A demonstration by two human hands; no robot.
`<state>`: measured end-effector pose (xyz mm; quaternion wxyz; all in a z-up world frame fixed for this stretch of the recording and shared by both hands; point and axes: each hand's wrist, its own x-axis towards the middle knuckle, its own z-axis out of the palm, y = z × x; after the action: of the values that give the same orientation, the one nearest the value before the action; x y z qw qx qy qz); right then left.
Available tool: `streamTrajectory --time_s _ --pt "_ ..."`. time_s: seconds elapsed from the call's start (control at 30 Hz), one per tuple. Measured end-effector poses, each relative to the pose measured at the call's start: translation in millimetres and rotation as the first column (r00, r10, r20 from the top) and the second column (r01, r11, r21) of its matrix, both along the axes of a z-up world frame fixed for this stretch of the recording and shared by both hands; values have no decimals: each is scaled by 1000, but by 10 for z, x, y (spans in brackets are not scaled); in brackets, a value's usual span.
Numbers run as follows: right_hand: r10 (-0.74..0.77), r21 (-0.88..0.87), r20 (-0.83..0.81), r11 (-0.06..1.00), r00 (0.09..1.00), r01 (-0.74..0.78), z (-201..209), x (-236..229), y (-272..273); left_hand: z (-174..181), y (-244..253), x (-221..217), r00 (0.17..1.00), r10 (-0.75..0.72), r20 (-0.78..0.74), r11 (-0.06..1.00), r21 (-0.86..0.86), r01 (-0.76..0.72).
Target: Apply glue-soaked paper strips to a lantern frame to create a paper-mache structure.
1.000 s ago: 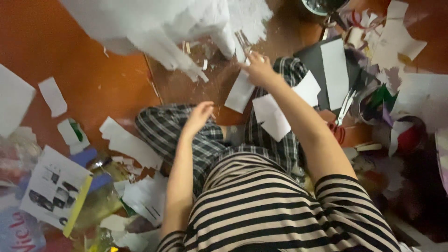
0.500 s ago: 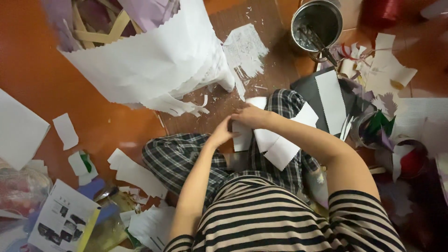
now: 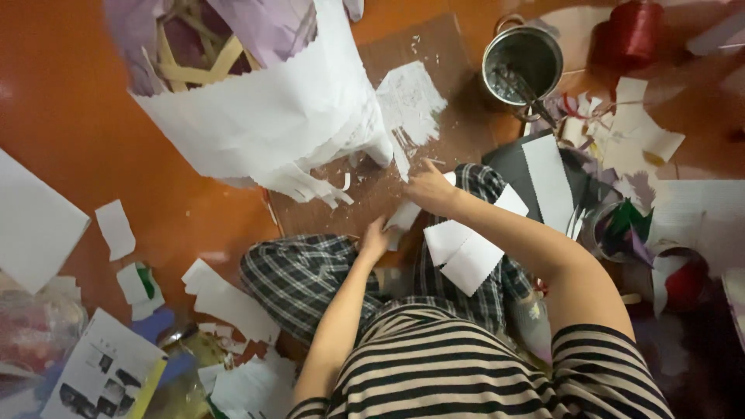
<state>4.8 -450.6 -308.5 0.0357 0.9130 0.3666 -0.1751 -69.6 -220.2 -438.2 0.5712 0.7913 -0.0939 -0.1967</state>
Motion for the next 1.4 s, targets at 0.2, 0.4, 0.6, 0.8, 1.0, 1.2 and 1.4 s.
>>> streamTrajectory --time_s 0.2,0.4,0.6,0.8,1.0,1.2,1.4 --pt "-35 -18 209 999 977 39 555 466 -418 345 599 158 974 183 -132 911 396 -117" --pt "-412 53 330 907 849 419 108 1022 -1257 216 597 277 978 9 -210 1000 29 -3" --pt "-658 25 533 641 532 767 -178 698 -2182 186 688 96 872 53 -486 999 32 -42" --pt "-626 144 542 727 561 672 22 230 -2179 301 810 7 841 54 -538 999 26 -47" --pt "-955 673 -32 197 295 713 -317 -5 -1870 115 680 -90 755 26 -655 966 -177 -187" --pt "-567 540 -796 -509 211 671 -61 -209 -1489 -20 714 -152 798 42 -601 960 -198 -199" --pt "-587 483 -783 -365 207 796 477 -527 -986 -130 741 -157 810 133 -572 955 -145 -259"
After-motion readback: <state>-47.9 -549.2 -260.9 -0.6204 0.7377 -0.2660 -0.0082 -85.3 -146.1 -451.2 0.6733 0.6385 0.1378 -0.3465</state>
